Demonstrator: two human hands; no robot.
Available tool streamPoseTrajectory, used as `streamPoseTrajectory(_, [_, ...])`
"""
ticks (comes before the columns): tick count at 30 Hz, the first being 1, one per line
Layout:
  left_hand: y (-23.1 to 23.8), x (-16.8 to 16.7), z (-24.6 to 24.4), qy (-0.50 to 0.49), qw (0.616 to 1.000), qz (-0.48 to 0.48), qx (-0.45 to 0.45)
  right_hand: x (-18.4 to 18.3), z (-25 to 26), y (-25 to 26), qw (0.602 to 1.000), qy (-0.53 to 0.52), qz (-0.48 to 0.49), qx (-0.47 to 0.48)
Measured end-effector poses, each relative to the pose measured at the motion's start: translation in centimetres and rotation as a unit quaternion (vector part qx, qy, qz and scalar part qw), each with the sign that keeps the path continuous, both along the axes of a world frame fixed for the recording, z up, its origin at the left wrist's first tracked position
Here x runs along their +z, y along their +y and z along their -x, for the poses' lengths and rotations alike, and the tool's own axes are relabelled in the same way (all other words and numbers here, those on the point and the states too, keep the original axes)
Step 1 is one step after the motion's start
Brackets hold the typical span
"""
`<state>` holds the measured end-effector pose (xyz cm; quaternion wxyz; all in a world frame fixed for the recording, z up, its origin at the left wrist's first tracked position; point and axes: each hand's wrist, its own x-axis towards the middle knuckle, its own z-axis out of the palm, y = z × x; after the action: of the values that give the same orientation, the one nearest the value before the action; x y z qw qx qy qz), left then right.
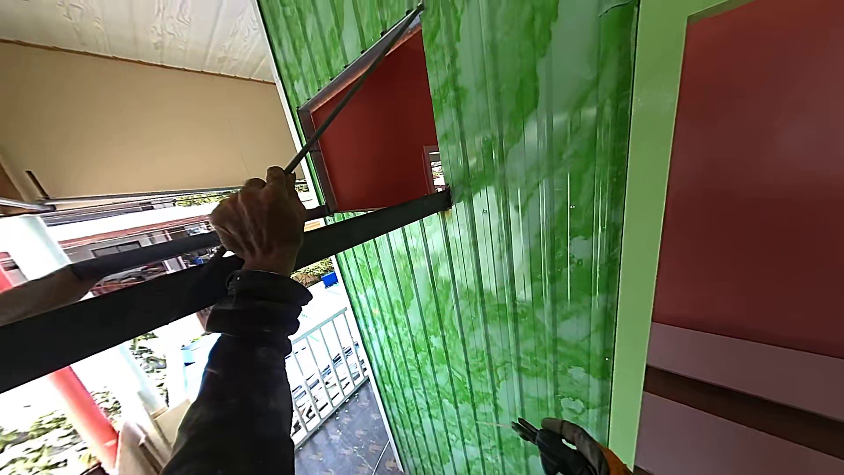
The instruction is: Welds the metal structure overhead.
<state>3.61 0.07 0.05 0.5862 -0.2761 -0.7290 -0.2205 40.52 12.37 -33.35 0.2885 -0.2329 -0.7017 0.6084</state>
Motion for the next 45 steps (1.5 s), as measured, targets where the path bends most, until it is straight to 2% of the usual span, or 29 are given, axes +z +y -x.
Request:
streamPoseTrajectory(2, [0.1, -0.2, 0.1, 0.015, 1.0, -0.011, -0.004, 0.9, -0.2, 1.0, 0.998, 0.033, -0.054, -0.008])
streamPoseTrajectory(5, [0.0, -0.3, 0.3, 0.025, 1.0, -0.005, -0.009, 5.9, -1.9, 0.3, 0.98, 0.059, -0.179, -0.071])
streamPoseTrajectory(10, [-0.1, -0.3, 0.4, 0.024, 1.0, 0.001, -0.014, 10.5, -3.0, 1.7, 0.906, 0.242, -0.323, -0.129])
streamPoseTrajectory(12, [-0.1, -0.2, 0.3, 0.022, 1.0, 0.005, -0.012, 12.4, -2.7, 2.2, 0.872, 0.283, -0.368, -0.155])
streamPoseTrajectory(14, [-0.2, -0.2, 0.2, 0.017, 1.0, 0.009, -0.012, 14.3, -2.3, 2.5, 0.856, 0.306, -0.377, -0.176])
streamPoseTrajectory(18, [-0.3, -0.1, 0.3, 0.016, 1.0, 0.013, -0.011, 15.4, -1.0, 3.7, 0.869, 0.331, -0.336, -0.151])
streamPoseTrajectory(25, [-0.5, -0.1, 0.6, 0.023, 0.999, 0.016, -0.016, 14.1, 1.1, 4.0, 0.883, 0.368, -0.268, -0.116])
streamPoseTrajectory(32, [-0.7, 0.3, 0.3, -0.014, 0.999, 0.034, -0.034, 12.9, 1.5, 4.2, 0.894, 0.366, -0.223, -0.128])
streamPoseTrajectory(37, [-0.7, 0.7, -0.1, -0.041, 0.998, 0.043, -0.032, 12.6, 1.5, 5.2, 0.91, 0.388, -0.115, -0.089])
streamPoseTrajectory(41, [-0.7, 0.6, 0.0, -0.032, 0.998, 0.043, -0.031, 12.5, 2.3, 6.6, 0.92, 0.369, -0.043, -0.123])
streamPoseTrajectory(45, [-0.6, 0.6, -0.1, -0.036, 0.998, 0.043, -0.032, 12.7, 4.2, 8.3, 0.92, 0.358, -0.018, -0.159])
